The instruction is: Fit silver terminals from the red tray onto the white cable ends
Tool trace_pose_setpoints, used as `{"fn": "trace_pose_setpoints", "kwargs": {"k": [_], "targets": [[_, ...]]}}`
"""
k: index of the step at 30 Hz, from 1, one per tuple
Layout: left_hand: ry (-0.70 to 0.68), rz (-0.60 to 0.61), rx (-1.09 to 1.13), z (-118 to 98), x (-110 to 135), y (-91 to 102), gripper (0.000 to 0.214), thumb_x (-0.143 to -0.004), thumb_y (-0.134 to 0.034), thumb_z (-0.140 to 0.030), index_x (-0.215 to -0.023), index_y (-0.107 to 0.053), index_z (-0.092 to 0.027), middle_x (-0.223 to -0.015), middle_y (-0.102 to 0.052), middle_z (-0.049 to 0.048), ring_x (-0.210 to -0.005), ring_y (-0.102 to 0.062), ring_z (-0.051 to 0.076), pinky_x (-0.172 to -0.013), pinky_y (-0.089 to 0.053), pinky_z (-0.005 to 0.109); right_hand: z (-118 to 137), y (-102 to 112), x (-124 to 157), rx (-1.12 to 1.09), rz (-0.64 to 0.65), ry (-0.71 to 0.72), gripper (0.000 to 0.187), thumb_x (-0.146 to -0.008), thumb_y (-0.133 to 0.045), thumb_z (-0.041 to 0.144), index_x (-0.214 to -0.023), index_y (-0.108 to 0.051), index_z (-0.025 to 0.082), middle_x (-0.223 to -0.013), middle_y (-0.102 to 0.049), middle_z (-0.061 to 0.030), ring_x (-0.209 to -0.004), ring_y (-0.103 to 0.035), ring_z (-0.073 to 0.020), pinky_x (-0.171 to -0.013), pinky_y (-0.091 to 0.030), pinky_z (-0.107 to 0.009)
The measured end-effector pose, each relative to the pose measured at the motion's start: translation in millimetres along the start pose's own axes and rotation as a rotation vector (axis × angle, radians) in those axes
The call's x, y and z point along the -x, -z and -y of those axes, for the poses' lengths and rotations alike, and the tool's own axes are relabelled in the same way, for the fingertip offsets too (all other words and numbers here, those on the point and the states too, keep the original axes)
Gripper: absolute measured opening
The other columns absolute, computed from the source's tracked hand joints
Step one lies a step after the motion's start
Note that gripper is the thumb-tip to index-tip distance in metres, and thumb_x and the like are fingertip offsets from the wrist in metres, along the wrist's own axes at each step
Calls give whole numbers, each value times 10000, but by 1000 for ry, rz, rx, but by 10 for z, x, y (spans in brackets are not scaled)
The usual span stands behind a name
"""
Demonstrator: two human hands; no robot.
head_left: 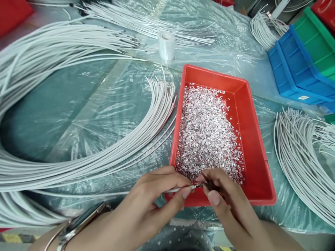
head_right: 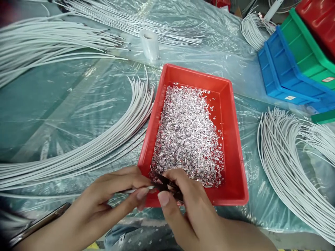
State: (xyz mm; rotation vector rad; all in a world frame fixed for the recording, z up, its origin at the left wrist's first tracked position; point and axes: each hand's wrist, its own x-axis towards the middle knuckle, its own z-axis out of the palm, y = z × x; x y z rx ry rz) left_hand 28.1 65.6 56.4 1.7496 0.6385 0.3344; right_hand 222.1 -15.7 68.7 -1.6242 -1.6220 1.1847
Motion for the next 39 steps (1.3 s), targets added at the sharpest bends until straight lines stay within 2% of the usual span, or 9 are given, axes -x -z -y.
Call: {"fn": "trace_pose_setpoints", "kwargs": {"k": [3,7,10,14,23,27,31,39], "targets": [[0,-38,7,37,10,-25,179,-969,-427,-155,-893,-581,-203,-802,-587,-14,-719,-565,109,-642,-442,213,-30,-28,23,75,-36,84,257,-938,-452,360,-1153,-498,227,-916,-673,-75,-824,-670,-211,-734,-576,-296],[-11,-41,44,76,25,-47,167,-974,-431,-162,-902,-575,-210,-807,-585,-23,-718,-561,100,-650,-434,212,-15,-6,39,207,-44,90,290,-937,-440,340,-1190,-497,211,-993,-685,-107,-891,-680,-233,-748,-591,-307],[-16,-28,49,90,24,-42,156,-968,-444,-155,-917,-577,-218,-814,-591,-30,-727,-566,96,-660,-436,210,33,-3,41,300,-62,88,284,-941,-423,356,-1166,-525,215,-974,-700,-97,-831,-695,-218,-689,-601,-282],[-33,-56,52,106,32,-41,140,-957,-460,-146,-956,-576,-224,-839,-600,-28,-752,-577,98,-671,-448,209,59,-46,47,312,-126,75,266,-942,-410,381,-1100,-564,232,-906,-711,-69,-720,-694,-194,-646,-601,-267],[-100,-165,179,120,46,-88,196,-919,-527,-83,-993,-615,-241,-834,-646,-46,-727,-611,76,-659,-477,165,49,-124,44,329,-204,85,191,-960,-408,355,-1116,-487,277,-881,-693,-42,-778,-682,-191,-654,-591,-276],[-104,-190,190,149,60,-83,218,-908,-534,-62,-996,-614,-245,-854,-644,-43,-743,-598,80,-670,-473,168,56,-109,10,271,-146,118,187,-966,-401,369,-1087,-496,263,-867,-690,-39,-742,-679,-179,-654,-589,-265],[-122,-186,170,165,74,-89,200,-912,-528,-65,-992,-609,-229,-826,-626,-33,-711,-581,87,-642,-461,182,60,-61,-18,229,-77,138,247,-964,-392,380,-1096,-531,225,-907,-698,-73,-783,-691,-189,-638,-593,-251],[-142,-176,132,149,55,-93,192,-918,-523,-73,-999,-599,-230,-804,-617,-41,-697,-571,81,-630,-454,177,89,0,-57,252,-3,154,245,-940,-428,293,-1130,-545,192,-928,-714,-85,-798,-700,-191,-654,-597,-250]]}}
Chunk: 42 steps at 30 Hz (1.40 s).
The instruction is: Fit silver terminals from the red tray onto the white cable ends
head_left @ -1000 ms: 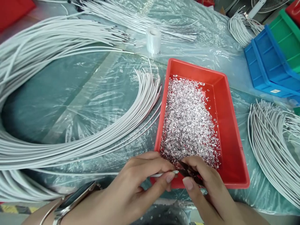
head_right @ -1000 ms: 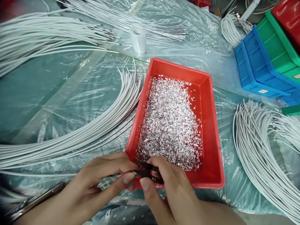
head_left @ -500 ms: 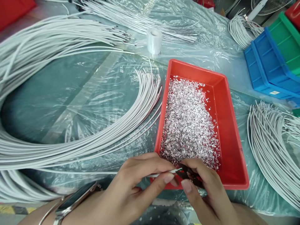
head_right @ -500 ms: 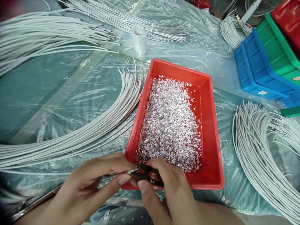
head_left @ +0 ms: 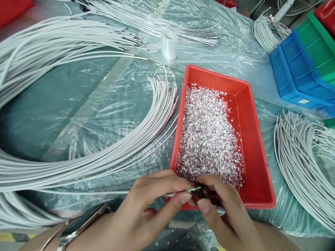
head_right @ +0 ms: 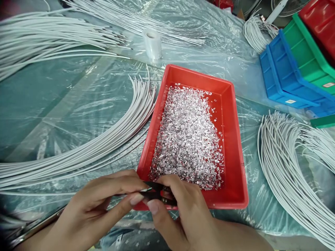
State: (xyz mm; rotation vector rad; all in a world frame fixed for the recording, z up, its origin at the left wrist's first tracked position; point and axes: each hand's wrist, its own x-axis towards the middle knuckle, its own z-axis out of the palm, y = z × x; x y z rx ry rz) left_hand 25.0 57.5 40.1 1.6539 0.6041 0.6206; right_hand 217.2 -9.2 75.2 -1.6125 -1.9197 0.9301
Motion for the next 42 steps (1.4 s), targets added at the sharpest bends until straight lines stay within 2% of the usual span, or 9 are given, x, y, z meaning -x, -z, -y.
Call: {"fn": "trace_pose_setpoints", "kwargs": {"k": [7,11,14,17,22,28,31,36,42], "targets": [[-47,-9,-25,23,2,5,218,-910,-526,-50,-1034,-586,-218,-829,-617,-26,-723,-575,86,-649,-459,184,14,-18,-20,10,-3,-8,233,-933,-433,290,-1115,-550,203,-896,-720,-69,-773,-702,-188,-605,-585,-245],[-64,-12,-40,32,7,-3,218,-908,-528,-38,-1038,-590,-201,-826,-619,-18,-718,-574,85,-647,-460,179,-1,-36,-55,-36,-70,44,151,-941,-430,267,-1046,-527,218,-732,-696,-7,-612,-677,-157,-547,-550,-235],[-88,-20,-50,27,8,-8,203,-905,-541,-44,-1034,-599,-190,-820,-629,-13,-714,-576,89,-644,-464,180,-14,-28,-73,-85,-50,85,108,-948,-428,252,-1005,-514,219,-666,-663,23,-528,-639,-134,-503,-518,-222],[-104,-30,-73,27,-11,-13,205,-901,-555,-48,-1037,-607,-192,-828,-643,-8,-724,-583,99,-646,-472,187,-21,-20,-78,-96,-15,70,112,-961,-419,265,-1000,-510,214,-671,-660,22,-540,-638,-127,-509,-515,-210],[-81,-17,-95,36,-25,-20,247,-890,-561,-32,-1048,-606,-216,-859,-659,-3,-762,-601,118,-672,-484,207,-45,-53,-67,-81,-54,78,164,-971,-408,305,-1052,-514,209,-731,-692,1,-589,-666,-132,-520,-530,-203],[-92,-4,-147,33,-18,-21,228,-901,-538,-36,-1026,-612,-212,-857,-667,4,-763,-614,125,-669,-488,212,-48,-67,-49,-13,-39,6,282,-965,-372,387,-1042,-580,214,-796,-718,-48,-697,-699,-176,-584,-577,-235],[-90,-6,-150,18,-32,-14,218,-899,-550,-44,-1018,-614,-215,-853,-672,-1,-756,-615,123,-660,-489,208,-40,-51,-51,-29,-36,7,311,-963,-347,392,-1018,-595,212,-758,-708,-44,-666,-693,-174,-560,-575,-230],[-93,-61,-118,-4,-4,23,227,-901,-560,-72,-1061,-619,-222,-845,-683,-10,-731,-618,109,-644,-498,197,-49,-27,-58,-55,-24,6,285,-955,-351,376,-992,-584,217,-702,-692,-23,-584,-670,-163,-497,-546,-227],[-37,-110,-118,-27,25,38,193,-901,-575,-115,-1022,-650,-246,-856,-722,-24,-738,-672,110,-679,-532,193,-80,4,-86,-139,-51,-123,170,-948,-427,323,-949,-562,220,-673,-647,9,-606,-645,-148,-561,-530,-234]]}}
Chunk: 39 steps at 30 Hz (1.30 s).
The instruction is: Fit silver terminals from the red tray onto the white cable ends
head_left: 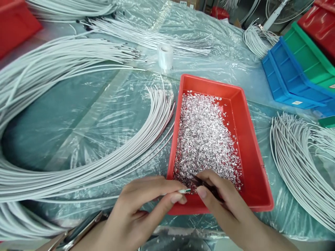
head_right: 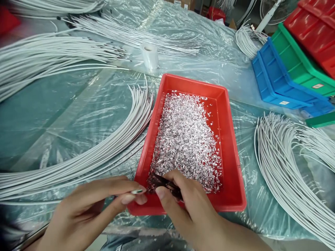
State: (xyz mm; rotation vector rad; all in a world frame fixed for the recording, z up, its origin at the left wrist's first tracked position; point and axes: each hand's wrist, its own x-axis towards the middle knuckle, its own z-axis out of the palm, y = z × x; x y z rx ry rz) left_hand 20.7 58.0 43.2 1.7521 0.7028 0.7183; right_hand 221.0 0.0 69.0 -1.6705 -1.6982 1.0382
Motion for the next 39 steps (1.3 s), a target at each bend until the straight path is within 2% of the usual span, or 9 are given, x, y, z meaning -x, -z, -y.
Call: {"fn": "trace_pose_setpoints", "kwargs": {"k": [2,5,10,15,20,24,28,34,39], "targets": [[27,57,-5,9,-8,-15,200,-906,-567,-115,-1029,-656,-246,-861,-723,-13,-751,-679,120,-699,-539,207,-8,30,11,-84,-36,22,119,-919,-519,316,-999,-536,229,-754,-662,14,-639,-641,-130,-573,-528,-211],[14,130,-32,35,-19,-36,211,-919,-549,-123,-1061,-653,-240,-886,-722,12,-780,-678,137,-721,-543,231,-34,73,44,-113,-52,100,237,-851,-641,253,-1059,-527,250,-833,-680,25,-655,-640,-107,-589,-524,-183],[-13,154,-90,73,-27,-52,194,-927,-547,-135,-1062,-644,-235,-876,-710,5,-774,-663,131,-696,-516,212,-85,102,101,-36,89,92,282,-823,-647,181,-1080,-584,278,-883,-712,36,-681,-673,-98,-637,-530,-178],[-54,220,-121,70,-26,-55,225,-947,-502,-101,-1100,-595,-237,-875,-676,-13,-749,-633,112,-674,-463,208,-58,177,114,69,111,137,353,-810,-645,132,-1132,-582,261,-966,-730,16,-809,-706,-131,-771,-542,-229],[-83,271,-188,77,-11,-53,216,-963,-477,-114,-1129,-561,-223,-858,-652,-4,-703,-610,120,-630,-431,233,-38,226,79,182,168,218,257,-856,-603,157,-1094,-592,252,-889,-740,15,-739,-703,-138,-671,-551,-241],[-129,287,-233,76,-27,-47,226,-973,-444,-134,-1158,-544,-214,-854,-658,9,-683,-614,132,-607,-442,243,-56,180,78,245,150,246,196,-870,-559,159,-1045,-604,233,-877,-745,-11,-723,-706,-159,-614,-545,-261],[-206,262,-291,50,-62,-43,216,-978,-409,-136,-1142,-540,-183,-821,-664,12,-667,-619,132,-600,-461,231,3,125,91,266,88,199,108,-907,-538,201,-972,-624,212,-854,-753,-20,-720,-712,-170,-613,-533,-284],[-203,209,-338,57,-69,-78,193,-996,-376,-191,-1063,-556,-179,-760,-649,4,-601,-605,137,-550,-452,244,93,91,84,342,90,220,252,-966,-391,184,-956,-638,141,-842,-757,-53,-700,-719,-187,-582,-518,-319],[-206,240,-339,53,-71,-72,189,-996,-375,-167,-1095,-535,-175,-811,-663,11,-655,-620,140,-589,-456,244,35,76,87,273,118,196,113,-909,-522,182,-953,-625,165,-806,-745,-21,-677,-705,-179,-579,-500,-304]]}}
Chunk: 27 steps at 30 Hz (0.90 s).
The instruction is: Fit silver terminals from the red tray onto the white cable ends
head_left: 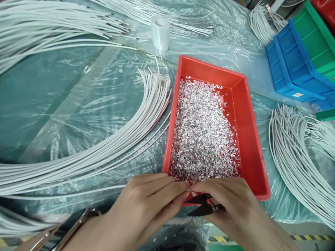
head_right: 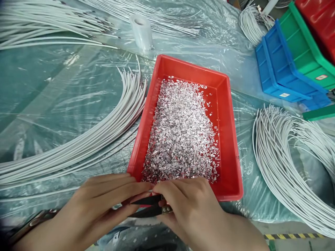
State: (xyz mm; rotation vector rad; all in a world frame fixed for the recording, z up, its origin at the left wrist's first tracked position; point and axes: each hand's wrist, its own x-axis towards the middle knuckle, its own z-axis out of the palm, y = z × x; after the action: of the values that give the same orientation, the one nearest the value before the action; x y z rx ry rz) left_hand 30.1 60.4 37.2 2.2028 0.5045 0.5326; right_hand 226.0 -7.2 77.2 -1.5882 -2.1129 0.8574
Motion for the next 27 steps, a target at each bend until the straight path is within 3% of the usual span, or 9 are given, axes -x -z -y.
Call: {"fn": "trace_pose_setpoints", "kwargs": {"k": [16,21,24,27], "targets": [[-16,5,-35,-23,7,3,217,-1028,-305,-207,-1062,-517,-173,-813,-658,-2,-641,-614,130,-571,-454,245,41,-15,-17,2,-20,-41,169,-894,-484,109,-905,-641,173,-757,-734,21,-636,-696,-135,-572,-489,-264],[-1,8,-27,-23,2,2,209,-1027,-310,-202,-1072,-514,-180,-811,-652,-3,-641,-616,128,-572,-454,247,-17,-66,-43,31,-58,3,164,-893,-486,131,-877,-648,151,-756,-741,-7,-589,-681,-138,-533,-479,-267],[-17,11,-31,-11,1,-3,207,-1026,-318,-214,-1084,-514,-179,-833,-654,2,-655,-611,138,-568,-450,259,-41,-78,-54,9,-61,-15,102,-829,-568,132,-897,-639,160,-754,-729,1,-589,-664,-141,-538,-469,-258],[-15,21,-17,-1,18,-7,188,-1017,-345,-195,-1093,-516,-183,-869,-656,3,-676,-605,143,-583,-448,268,-54,-60,-52,-95,-39,-90,198,-725,-616,39,-850,-619,193,-686,-670,58,-551,-598,-100,-547,-435,-213]]}}
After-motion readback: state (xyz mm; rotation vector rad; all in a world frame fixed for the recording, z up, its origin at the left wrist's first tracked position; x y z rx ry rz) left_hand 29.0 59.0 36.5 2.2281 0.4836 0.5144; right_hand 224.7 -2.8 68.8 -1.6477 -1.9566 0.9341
